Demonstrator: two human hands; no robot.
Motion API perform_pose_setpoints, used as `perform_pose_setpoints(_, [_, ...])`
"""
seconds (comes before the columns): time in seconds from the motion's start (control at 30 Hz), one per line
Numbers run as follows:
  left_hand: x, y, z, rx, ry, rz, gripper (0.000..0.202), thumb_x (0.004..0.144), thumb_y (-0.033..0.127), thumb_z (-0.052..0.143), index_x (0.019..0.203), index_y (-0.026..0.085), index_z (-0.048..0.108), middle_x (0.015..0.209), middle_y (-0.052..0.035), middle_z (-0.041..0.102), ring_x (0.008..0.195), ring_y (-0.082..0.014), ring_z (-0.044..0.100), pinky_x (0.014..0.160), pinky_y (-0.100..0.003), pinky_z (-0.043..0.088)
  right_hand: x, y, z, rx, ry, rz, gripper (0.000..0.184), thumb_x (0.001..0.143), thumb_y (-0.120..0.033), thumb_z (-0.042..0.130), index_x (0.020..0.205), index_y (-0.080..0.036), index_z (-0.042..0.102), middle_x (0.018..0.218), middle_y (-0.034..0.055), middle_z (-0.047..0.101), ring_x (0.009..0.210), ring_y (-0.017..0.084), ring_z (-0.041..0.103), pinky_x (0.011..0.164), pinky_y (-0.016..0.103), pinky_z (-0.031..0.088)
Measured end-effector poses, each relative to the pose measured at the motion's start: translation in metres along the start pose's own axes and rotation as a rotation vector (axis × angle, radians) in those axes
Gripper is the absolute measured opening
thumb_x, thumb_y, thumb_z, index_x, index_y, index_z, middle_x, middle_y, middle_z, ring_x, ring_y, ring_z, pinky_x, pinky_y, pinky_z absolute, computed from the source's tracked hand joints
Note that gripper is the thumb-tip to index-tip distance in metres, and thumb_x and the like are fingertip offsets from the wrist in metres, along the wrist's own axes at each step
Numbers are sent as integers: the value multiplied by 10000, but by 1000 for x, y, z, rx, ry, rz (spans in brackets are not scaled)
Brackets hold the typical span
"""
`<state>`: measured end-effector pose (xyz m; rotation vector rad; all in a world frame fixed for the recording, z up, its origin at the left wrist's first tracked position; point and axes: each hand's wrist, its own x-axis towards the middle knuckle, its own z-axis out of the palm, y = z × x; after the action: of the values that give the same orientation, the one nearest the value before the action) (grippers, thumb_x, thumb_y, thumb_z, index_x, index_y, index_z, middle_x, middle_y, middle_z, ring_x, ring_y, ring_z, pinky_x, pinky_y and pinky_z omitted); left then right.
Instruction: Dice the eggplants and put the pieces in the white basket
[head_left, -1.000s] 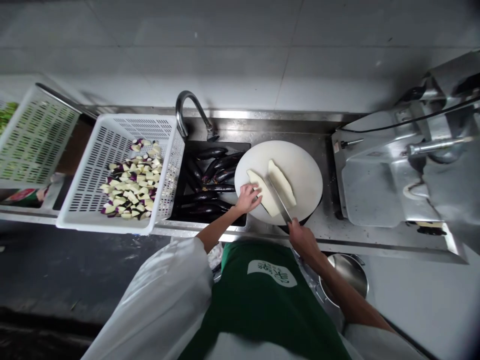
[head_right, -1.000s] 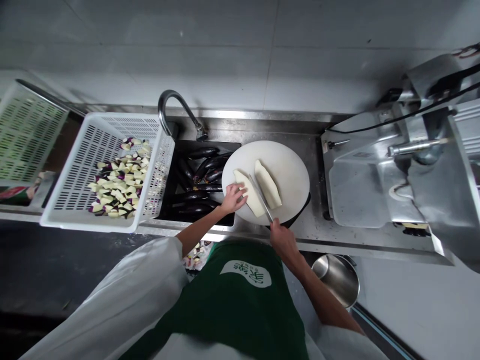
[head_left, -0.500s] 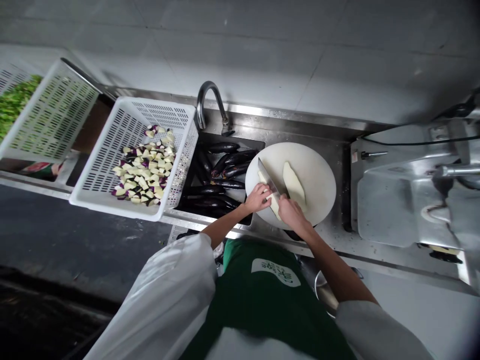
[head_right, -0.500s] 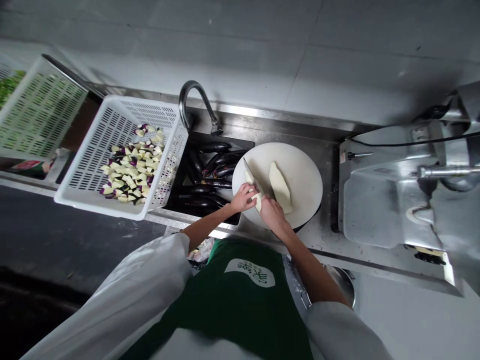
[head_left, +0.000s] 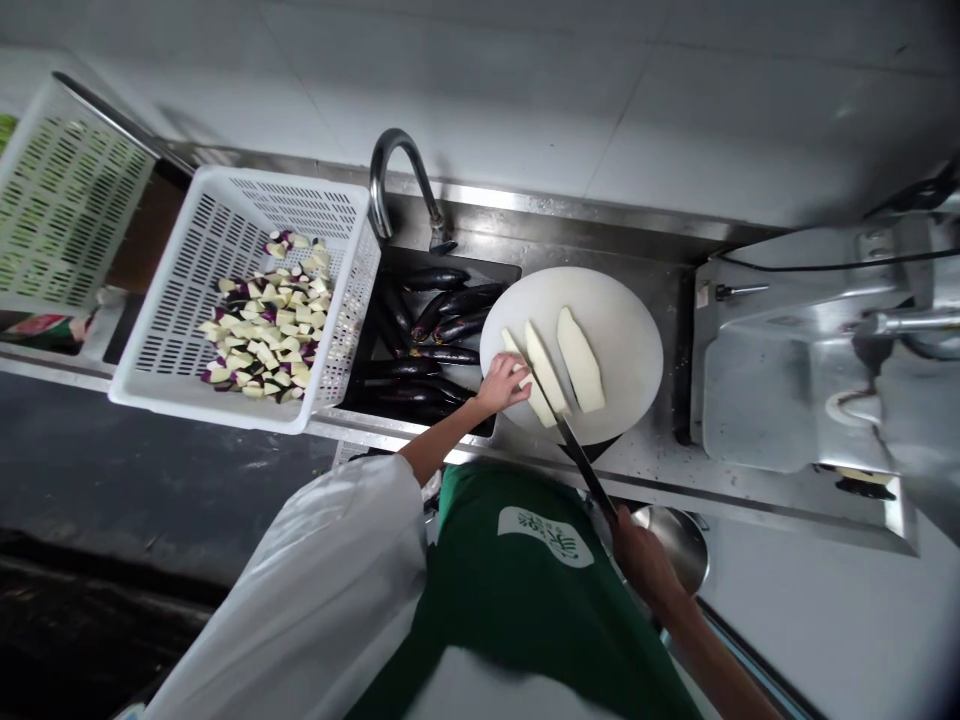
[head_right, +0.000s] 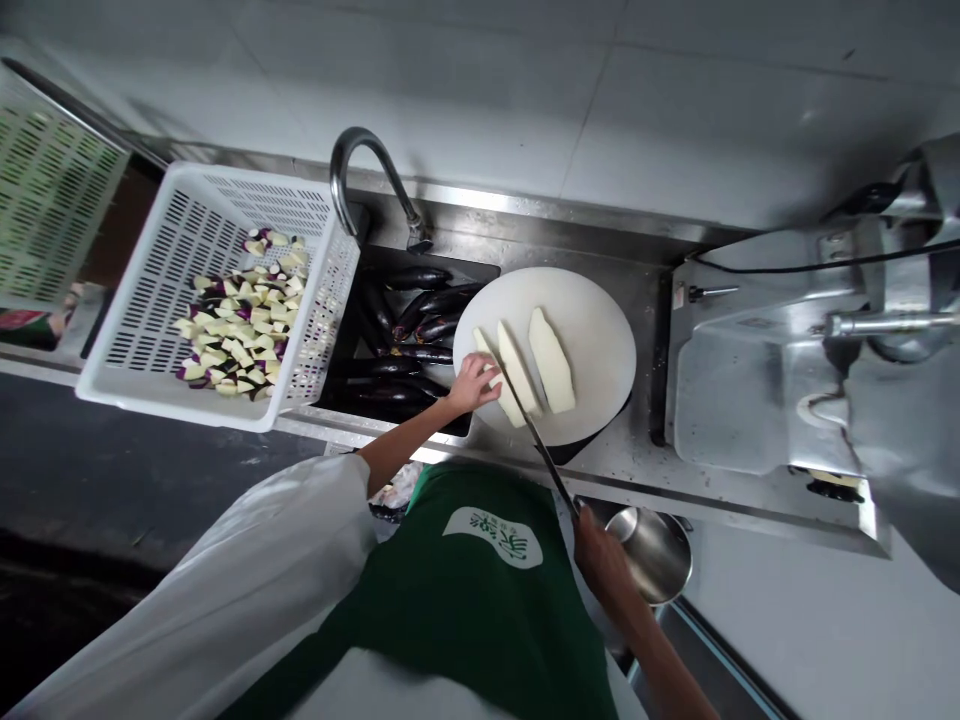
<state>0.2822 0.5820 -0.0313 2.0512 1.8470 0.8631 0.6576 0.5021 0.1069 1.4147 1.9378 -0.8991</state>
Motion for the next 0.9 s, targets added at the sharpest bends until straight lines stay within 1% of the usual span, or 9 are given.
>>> perform_pose_setpoints(0.07, [-6, 0, -5, 9, 6, -18, 236, 954, 367, 602, 1104, 209, 693, 1209, -127, 597, 1200, -302, 508, 1048, -522, 438, -16, 20, 9, 50, 62, -45, 246, 1053, -282, 295, 1043, -194, 524, 708, 74, 673, 639, 232, 675, 558, 302, 394])
perform_pose_setpoints(0.17, [-1, 5, -13, 10, 46, -72, 213, 960, 376, 601, 1075, 216, 684, 1211, -122, 600, 1186, -295, 507, 1043, -515, 422, -17, 17, -10, 73, 167, -5, 247, 1067, -318, 316, 1057, -191, 528, 673, 60, 651, 581, 222, 648, 535, 293, 366])
perform_pose_setpoints(0.23, [15, 12, -15, 13, 104, -110, 200, 983, 356, 565, 1068, 215, 678, 1210, -120, 604, 1192, -290, 501, 1059, -510, 406, 2, -6, -41, 32, 207, 92, 310, 1089, -327, 265, 1107, -170, 531, 672, 65, 655, 583, 219, 655, 546, 285, 364])
perform_pose_setpoints(0.3, [39, 24, -12, 18, 136, -115, 220, 1007, 340, 521, 1089, 209, 678, 1245, -123, 600, 1235, -297, 476, 1086, -513, 383, 32, -37, -75, -67, 278, 94, 320, 1095, -315, 275, 1152, -139, 536, 767, 111, 699, 710, 238, 705, 626, 291, 411])
perform_pose_setpoints(0.43, [84, 50, -2, 54, -9, -46, 299, 1007, 387, 531, 1199, 206, 671, 1370, -128, 565, 1344, -352, 389, 1101, -545, 357, 93, -90, -124, -175, 348, 66, 339, 1093, -280, 283, 1234, -110, 539, 985, 192, 738, 958, 273, 735, 783, 312, 470])
perform_pose_setpoints(0.53, [97, 57, 5, 102, -153, -28, 379, 990, 410, 557, 1307, 221, 643, 1417, -126, 545, 1366, -380, 371, 1096, -565, 357, 117, -107, -136, -193, 347, 36, 328, 1082, -239, 298, 1248, -116, 552, 1073, 209, 736, 1025, 279, 731, 839, 322, 482])
perform_pose_setpoints(0.6, [99, 55, 8, 113, -198, -30, 412, 988, 404, 559, 1357, 232, 622, 1424, -120, 544, 1355, -376, 390, 1095, -559, 369, 124, -110, -139, -189, 342, 27, 317, 1072, -222, 318, 1252, -112, 555, 1096, 212, 735, 1049, 279, 728, 859, 323, 485])
perform_pose_setpoints(0.77, [97, 44, 12, 98, -205, 15, 433, 992, 409, 556, 1380, 232, 623, 1406, -120, 569, 1306, -369, 451, 1080, -553, 409, 138, -120, -155, -151, 334, -22, 338, 1015, -119, 350, 1275, -91, 563, 1166, 218, 722, 1125, 268, 701, 911, 311, 475])
perform_pose_setpoints(0.9, [95, 43, 13, 128, -183, 10, 424, 980, 424, 591, 1371, 267, 640, 1402, -124, 582, 1325, -403, 449, 1110, -634, 362, 140, -121, -160, -125, 305, -54, 349, 992, -96, 366, 1279, -91, 565, 1189, 213, 708, 1164, 270, 679, 935, 315, 469])
